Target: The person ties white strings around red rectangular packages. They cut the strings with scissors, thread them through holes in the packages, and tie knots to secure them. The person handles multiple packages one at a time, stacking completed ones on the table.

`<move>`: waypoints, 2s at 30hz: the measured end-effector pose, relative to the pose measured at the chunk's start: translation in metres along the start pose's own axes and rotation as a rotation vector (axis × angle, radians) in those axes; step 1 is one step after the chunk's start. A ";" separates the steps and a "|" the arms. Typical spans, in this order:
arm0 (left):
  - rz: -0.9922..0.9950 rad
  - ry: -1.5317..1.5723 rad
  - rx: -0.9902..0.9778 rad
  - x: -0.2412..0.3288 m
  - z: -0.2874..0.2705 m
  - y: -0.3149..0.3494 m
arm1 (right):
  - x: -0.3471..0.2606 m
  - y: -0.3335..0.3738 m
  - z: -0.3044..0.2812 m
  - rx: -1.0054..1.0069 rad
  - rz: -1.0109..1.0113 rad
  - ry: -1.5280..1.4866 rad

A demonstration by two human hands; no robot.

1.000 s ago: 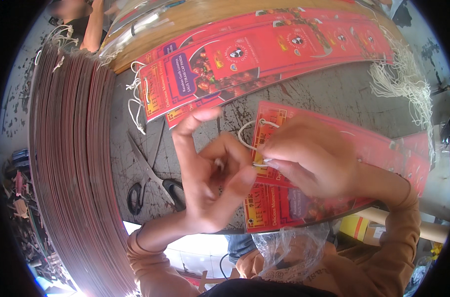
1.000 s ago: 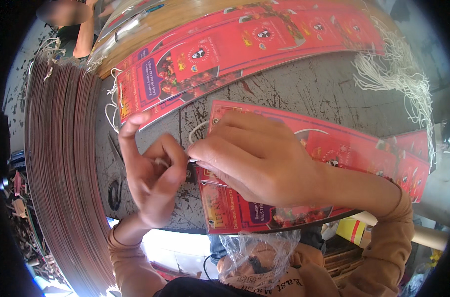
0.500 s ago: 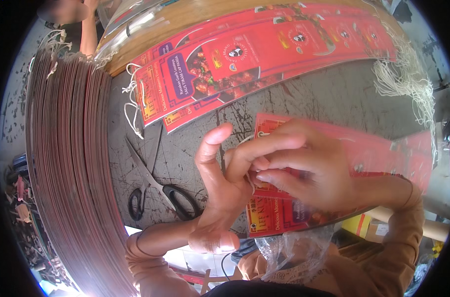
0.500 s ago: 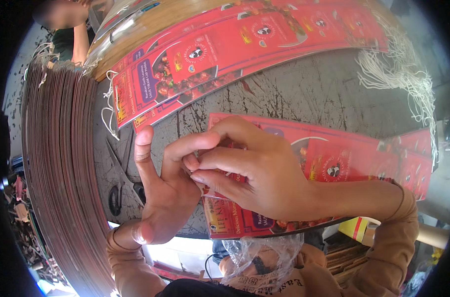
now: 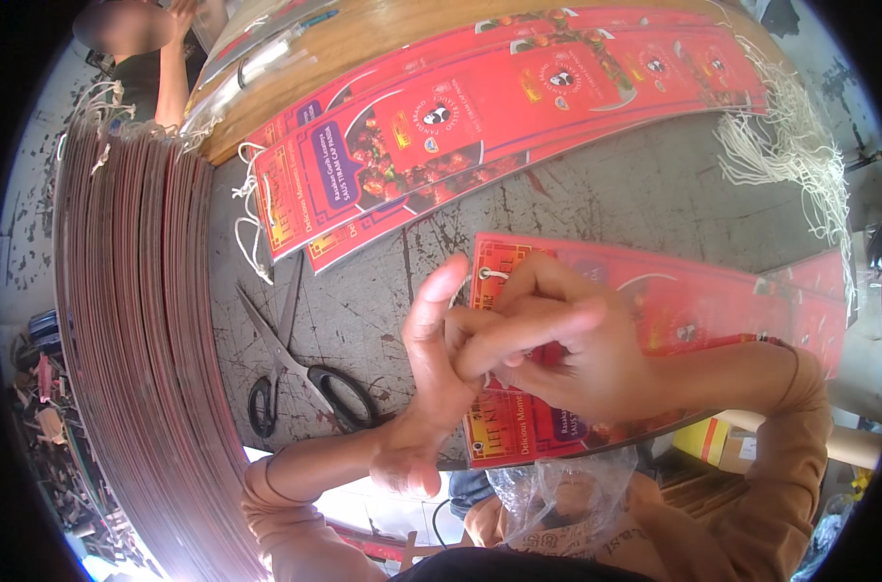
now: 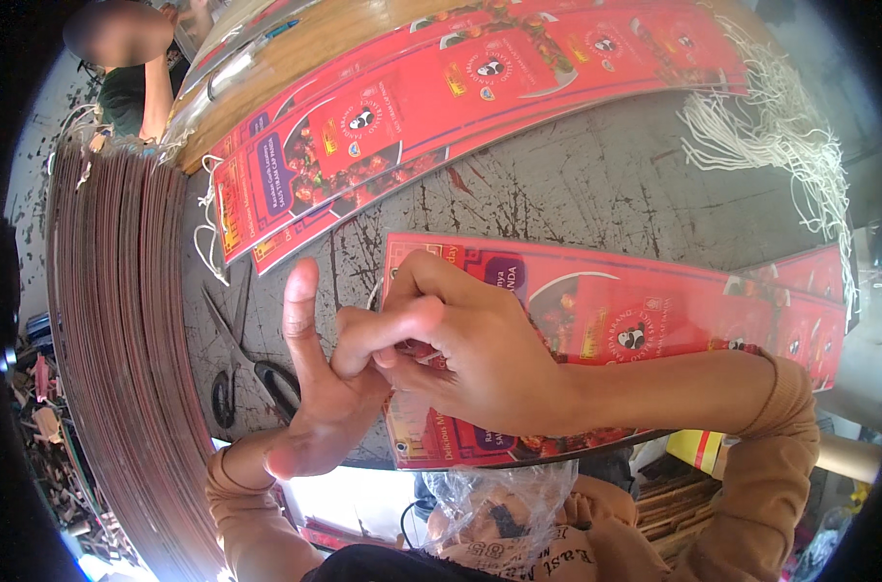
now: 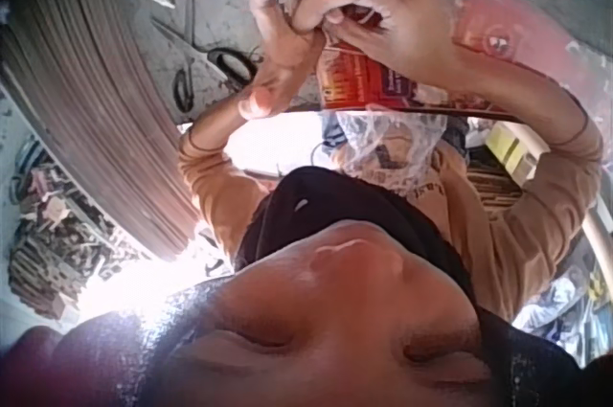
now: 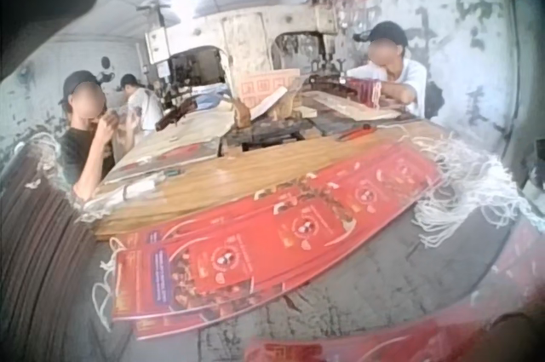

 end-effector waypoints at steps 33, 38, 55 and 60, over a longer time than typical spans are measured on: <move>-0.027 -0.831 0.293 0.030 -0.021 -0.014 | 0.019 -0.001 -0.011 0.147 0.124 -0.189; -0.046 -0.815 0.286 0.032 -0.017 -0.015 | 0.019 0.000 -0.012 0.201 0.121 -0.242; -0.714 -0.398 -0.114 0.031 -0.011 -0.003 | -0.044 0.032 0.014 0.013 -0.730 0.476; -0.743 -0.460 -0.191 0.022 -0.012 0.000 | -0.047 0.046 0.025 -0.133 -1.020 0.644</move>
Point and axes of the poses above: each hand's wrist, its own y-axis away from the middle knuckle, its own z-axis out of the palm, x = y × z, the point moved 6 cm from there along -y, towards the middle knuckle, and after that the axes turned 2 degrees about -x, right-handed, at the moved point
